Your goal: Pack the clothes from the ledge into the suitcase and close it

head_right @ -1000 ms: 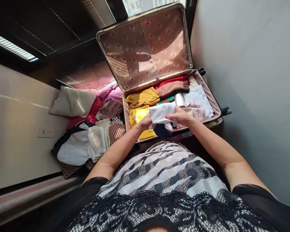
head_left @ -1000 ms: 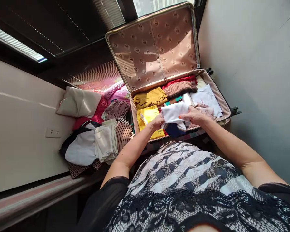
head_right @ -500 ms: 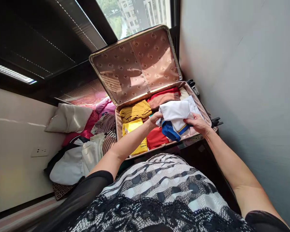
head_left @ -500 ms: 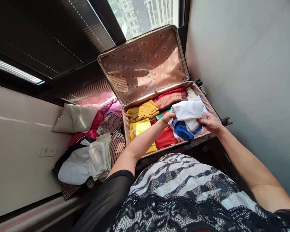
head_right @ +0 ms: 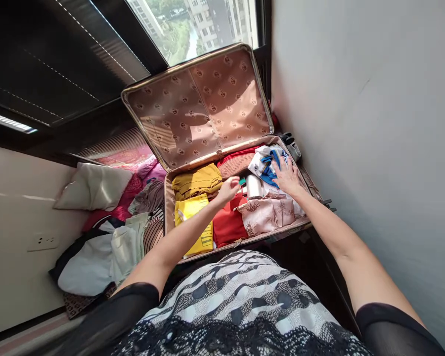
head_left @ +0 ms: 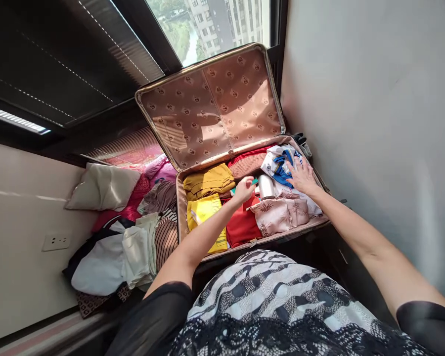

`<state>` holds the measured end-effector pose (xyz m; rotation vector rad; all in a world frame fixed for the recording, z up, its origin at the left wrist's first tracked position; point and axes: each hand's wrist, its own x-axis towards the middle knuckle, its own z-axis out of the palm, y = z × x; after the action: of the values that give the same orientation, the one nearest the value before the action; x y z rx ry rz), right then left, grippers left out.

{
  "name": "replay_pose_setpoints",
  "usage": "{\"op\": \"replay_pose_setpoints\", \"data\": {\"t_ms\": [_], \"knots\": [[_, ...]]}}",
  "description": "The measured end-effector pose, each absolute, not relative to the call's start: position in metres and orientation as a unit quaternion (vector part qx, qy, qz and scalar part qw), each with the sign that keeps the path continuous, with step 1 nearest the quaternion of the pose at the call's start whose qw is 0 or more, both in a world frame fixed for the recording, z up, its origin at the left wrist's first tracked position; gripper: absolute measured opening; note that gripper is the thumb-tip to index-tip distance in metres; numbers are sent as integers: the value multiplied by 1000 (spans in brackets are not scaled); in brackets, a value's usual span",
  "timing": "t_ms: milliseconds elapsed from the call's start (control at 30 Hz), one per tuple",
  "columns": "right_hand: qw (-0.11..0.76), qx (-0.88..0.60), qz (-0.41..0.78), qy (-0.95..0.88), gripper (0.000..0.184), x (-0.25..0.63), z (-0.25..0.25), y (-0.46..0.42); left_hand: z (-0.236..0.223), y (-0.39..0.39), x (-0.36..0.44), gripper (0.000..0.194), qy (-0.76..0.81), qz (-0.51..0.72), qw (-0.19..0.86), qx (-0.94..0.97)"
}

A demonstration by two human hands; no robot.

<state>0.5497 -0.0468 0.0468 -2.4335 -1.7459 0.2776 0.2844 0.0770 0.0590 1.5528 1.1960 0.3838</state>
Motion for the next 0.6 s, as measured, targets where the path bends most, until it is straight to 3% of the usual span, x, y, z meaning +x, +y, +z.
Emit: {"op": "replay_pose_setpoints", "data": {"t_ms": [200, 367, 500, 600], "knots": [[136, -784, 80, -600, 76, 554, 31, 7, 48, 8, 153, 25, 571, 131, 537, 607], [122, -794, 137, -580, 72, 555, 8, 20, 54, -20, 89, 19, 645, 138, 559, 502], [153, -823, 146, -527, 78, 553, -9, 10, 67, -40, 67, 13, 684, 186, 572, 412], [182, -829, 135, -512, 96, 568, -28, 12, 74, -45, 48, 10, 686, 259, 586, 346]]}}
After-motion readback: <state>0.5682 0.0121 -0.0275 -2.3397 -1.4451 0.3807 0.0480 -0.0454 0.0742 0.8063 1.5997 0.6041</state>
